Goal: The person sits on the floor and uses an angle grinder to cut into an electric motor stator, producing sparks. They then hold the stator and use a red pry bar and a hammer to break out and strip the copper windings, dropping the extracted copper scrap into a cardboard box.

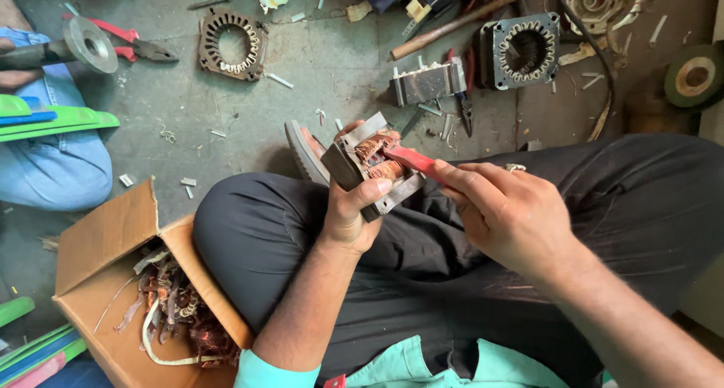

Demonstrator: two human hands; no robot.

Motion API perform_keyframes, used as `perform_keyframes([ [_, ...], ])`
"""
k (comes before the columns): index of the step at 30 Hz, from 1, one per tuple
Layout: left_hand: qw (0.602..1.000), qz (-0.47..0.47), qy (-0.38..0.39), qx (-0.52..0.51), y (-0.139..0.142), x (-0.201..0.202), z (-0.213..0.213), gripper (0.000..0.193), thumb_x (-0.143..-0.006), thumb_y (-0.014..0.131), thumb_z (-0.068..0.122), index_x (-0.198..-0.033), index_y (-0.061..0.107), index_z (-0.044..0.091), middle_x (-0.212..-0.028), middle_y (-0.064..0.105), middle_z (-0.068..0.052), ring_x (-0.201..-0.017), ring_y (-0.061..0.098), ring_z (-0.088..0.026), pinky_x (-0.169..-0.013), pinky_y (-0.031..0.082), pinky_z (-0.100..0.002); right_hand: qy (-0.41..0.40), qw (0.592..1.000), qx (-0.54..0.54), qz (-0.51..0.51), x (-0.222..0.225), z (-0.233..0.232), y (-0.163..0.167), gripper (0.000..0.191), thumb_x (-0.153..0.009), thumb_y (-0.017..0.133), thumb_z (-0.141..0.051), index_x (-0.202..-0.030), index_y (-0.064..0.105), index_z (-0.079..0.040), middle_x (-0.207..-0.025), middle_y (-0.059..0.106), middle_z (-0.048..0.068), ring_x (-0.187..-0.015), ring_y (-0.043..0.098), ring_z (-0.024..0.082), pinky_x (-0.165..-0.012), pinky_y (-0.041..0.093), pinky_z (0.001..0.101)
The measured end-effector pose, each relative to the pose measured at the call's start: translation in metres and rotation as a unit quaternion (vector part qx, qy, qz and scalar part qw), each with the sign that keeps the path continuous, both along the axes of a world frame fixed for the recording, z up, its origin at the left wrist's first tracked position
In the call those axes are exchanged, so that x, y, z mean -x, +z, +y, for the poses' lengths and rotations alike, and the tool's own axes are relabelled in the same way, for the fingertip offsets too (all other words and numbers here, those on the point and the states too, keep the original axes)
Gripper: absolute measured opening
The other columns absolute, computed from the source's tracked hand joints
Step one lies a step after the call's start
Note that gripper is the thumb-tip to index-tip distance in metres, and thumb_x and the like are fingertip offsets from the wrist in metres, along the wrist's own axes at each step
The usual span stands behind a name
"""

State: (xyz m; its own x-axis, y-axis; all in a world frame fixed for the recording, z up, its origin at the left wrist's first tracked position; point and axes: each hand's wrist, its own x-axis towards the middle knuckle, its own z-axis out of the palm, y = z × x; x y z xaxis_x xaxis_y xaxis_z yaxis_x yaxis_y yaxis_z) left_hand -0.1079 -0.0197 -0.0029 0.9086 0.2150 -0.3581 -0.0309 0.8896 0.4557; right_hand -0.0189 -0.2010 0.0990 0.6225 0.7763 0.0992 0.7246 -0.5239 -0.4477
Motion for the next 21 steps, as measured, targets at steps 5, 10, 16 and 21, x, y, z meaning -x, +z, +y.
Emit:
perform_keyframes([
  [5,1.000,-0.002,-0.008,-0.007,0.001,0.003,-0.001,0.091,-0.074,0.080,0.008,-0.153,0.036,0.010,-0.138,0.055,-0.016,-0.131,0.054,-0.028,-0.117,0.045,-0.044,0.035,0.995,0.003,-0.096,0.006,-0.009,-0.020,0.047,-0.082,0.073,-0.001,-0.128,0.070,-0.007,-0.106,0.073,0.008,-0.070,0.067,0.020,-0.060,0.053,0.0325],
  [10,0.999,0.004,-0.010,-0.032,0.000,0.004,-0.003,0.094,-0.073,0.083,0.012,-0.153,0.034,0.012,-0.135,0.055,-0.013,-0.128,0.055,-0.026,-0.115,0.046,-0.044,0.055,0.992,-0.007,-0.114,0.004,-0.012,-0.031,0.049,-0.080,0.073,0.001,-0.129,0.070,-0.005,-0.105,0.073,0.007,-0.068,0.066,0.018,-0.058,0.051,0.0308],
  [16,0.998,-0.007,-0.033,-0.061,-0.002,0.009,0.004,0.092,-0.077,0.083,0.010,-0.155,0.035,0.008,-0.136,0.055,-0.012,-0.130,0.055,-0.026,-0.116,0.046,-0.043,0.058,0.997,-0.010,-0.059,-0.015,0.005,-0.012,0.036,-0.085,0.076,-0.007,-0.120,0.075,-0.013,-0.101,0.076,0.008,-0.069,0.070,0.018,-0.058,0.054,0.0313],
  [21,0.995,-0.053,-0.089,0.001,-0.005,0.010,0.003,0.089,-0.079,0.083,0.011,-0.153,0.034,0.009,-0.133,0.060,-0.016,-0.117,0.066,-0.034,-0.107,0.054,-0.048,0.128,0.989,0.069,0.018,-0.058,0.009,0.016,0.049,-0.070,0.068,-0.001,-0.114,0.080,-0.020,-0.081,0.076,0.003,-0.063,0.071,0.022,-0.057,0.057,0.0381],
])
